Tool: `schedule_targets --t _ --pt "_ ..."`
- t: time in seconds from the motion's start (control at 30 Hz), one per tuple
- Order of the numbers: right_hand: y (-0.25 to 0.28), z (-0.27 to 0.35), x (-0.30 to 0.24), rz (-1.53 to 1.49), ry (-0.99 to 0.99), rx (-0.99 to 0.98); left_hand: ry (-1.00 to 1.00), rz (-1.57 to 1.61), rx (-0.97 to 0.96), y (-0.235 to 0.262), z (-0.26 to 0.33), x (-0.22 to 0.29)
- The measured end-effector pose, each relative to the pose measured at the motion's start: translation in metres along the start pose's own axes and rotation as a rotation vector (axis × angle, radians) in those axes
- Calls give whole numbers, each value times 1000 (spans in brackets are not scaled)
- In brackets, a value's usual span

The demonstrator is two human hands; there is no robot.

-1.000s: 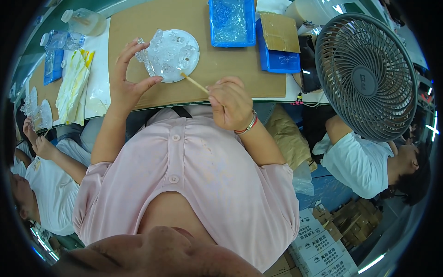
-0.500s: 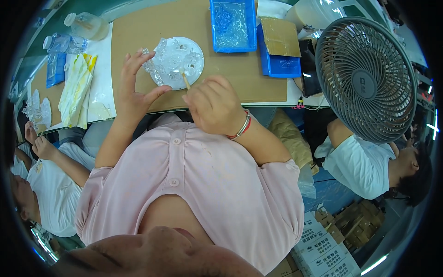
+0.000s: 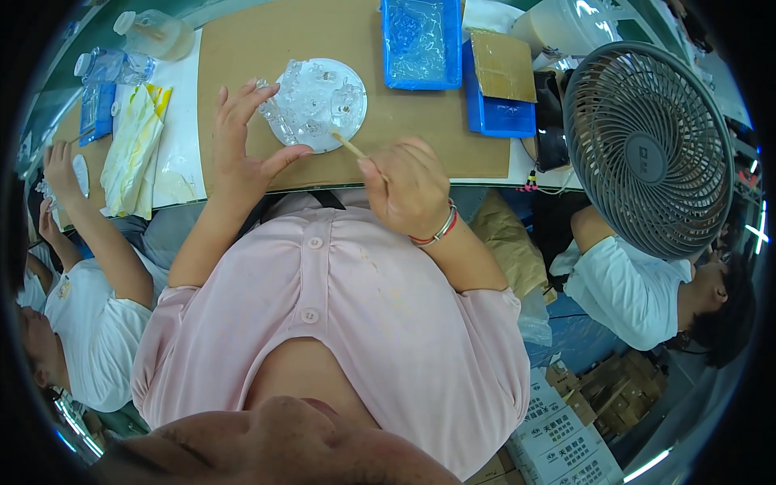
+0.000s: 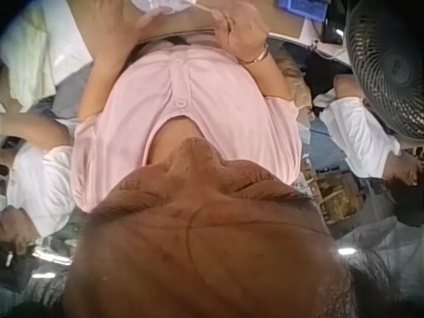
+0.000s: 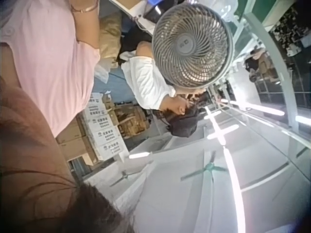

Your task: Applying adhesive to crystal-like decorative fixture components using a small stick.

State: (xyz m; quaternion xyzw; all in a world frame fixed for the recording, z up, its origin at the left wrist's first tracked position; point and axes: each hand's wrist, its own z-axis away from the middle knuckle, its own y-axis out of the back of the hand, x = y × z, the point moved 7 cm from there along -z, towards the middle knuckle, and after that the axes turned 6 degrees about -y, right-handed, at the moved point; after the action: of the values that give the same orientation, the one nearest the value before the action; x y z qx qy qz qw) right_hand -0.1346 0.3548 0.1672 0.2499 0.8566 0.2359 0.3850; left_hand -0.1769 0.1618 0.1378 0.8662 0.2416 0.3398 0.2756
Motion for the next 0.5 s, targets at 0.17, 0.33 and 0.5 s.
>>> schedule_targets --t 0.17,0.33,0.5 --pt "7 16 15 -109 -99 6 28 155 -63 9 -17 -3" --pt "17 20 21 -60 -80 102 56 295 -222 8 -21 -23" --pt "11 20 10 -134 -2 -1 -64 128 -178 15 -22 -15"
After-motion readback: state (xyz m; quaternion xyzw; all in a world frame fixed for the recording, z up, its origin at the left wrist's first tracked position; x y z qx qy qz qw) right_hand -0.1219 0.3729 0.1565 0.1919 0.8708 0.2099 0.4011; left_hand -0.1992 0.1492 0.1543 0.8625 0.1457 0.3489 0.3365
